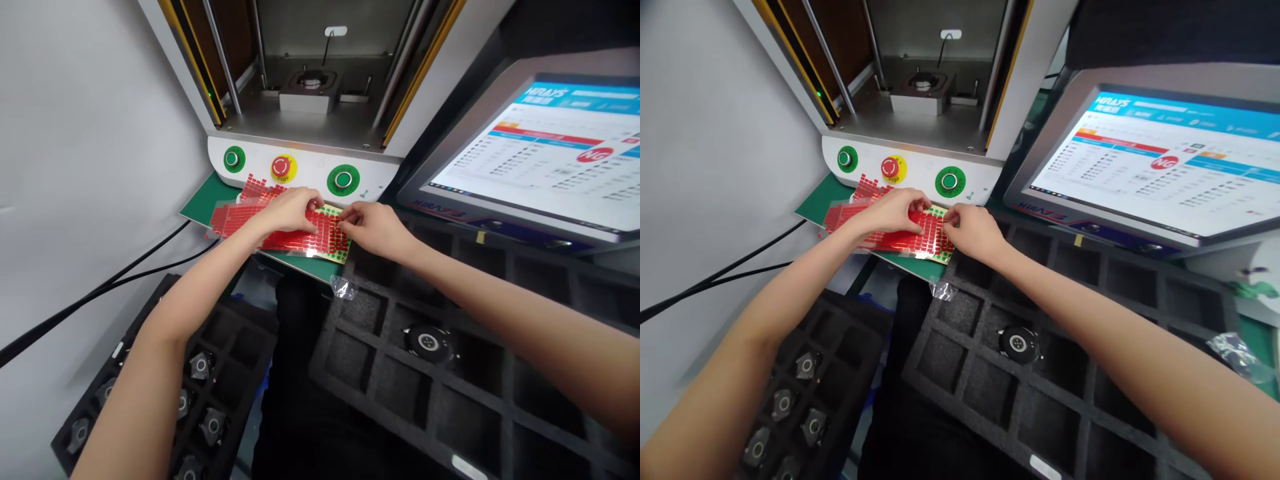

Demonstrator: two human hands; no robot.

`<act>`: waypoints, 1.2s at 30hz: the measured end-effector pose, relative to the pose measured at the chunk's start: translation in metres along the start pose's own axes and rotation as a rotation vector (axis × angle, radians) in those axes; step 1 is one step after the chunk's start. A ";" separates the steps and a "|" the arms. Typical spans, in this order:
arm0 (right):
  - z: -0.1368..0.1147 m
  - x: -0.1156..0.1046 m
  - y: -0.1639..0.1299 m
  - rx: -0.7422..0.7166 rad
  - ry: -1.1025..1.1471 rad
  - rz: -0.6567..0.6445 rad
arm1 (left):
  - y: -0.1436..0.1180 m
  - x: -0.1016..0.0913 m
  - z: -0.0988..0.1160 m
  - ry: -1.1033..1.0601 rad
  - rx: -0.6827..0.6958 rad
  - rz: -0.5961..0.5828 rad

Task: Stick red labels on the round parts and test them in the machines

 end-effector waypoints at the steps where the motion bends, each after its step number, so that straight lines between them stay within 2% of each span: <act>1: 0.001 0.002 0.004 0.015 0.009 0.005 | 0.002 0.001 -0.001 -0.008 -0.002 -0.008; 7: 0.005 0.012 0.016 0.117 0.105 0.028 | 0.006 0.001 -0.005 -0.047 -0.008 -0.006; 14: 0.005 0.026 0.027 0.231 0.362 -0.040 | 0.003 0.002 -0.006 -0.173 0.012 0.002; 19: -0.003 0.027 0.026 0.212 0.440 0.000 | 0.002 -0.002 -0.014 -0.292 -0.023 0.112; 23: -0.005 0.022 0.020 0.144 0.379 0.091 | 0.006 -0.001 -0.021 -0.367 -0.051 0.143; 28: -0.011 0.010 0.015 -0.022 0.174 0.261 | 0.012 0.003 -0.025 -0.437 -0.057 0.130; 36: -0.021 0.010 0.016 -0.083 -0.020 0.295 | 0.014 0.007 -0.028 -0.508 -0.035 0.113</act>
Point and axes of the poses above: each hand's wrist, its own y-axis towards the middle knuckle, its own x-axis out of the palm, z = x × y, the point moved 7 cm from there along y, towards the middle knuckle, and after that the axes turned 11 degrees about -x, right-handed, at the moved point
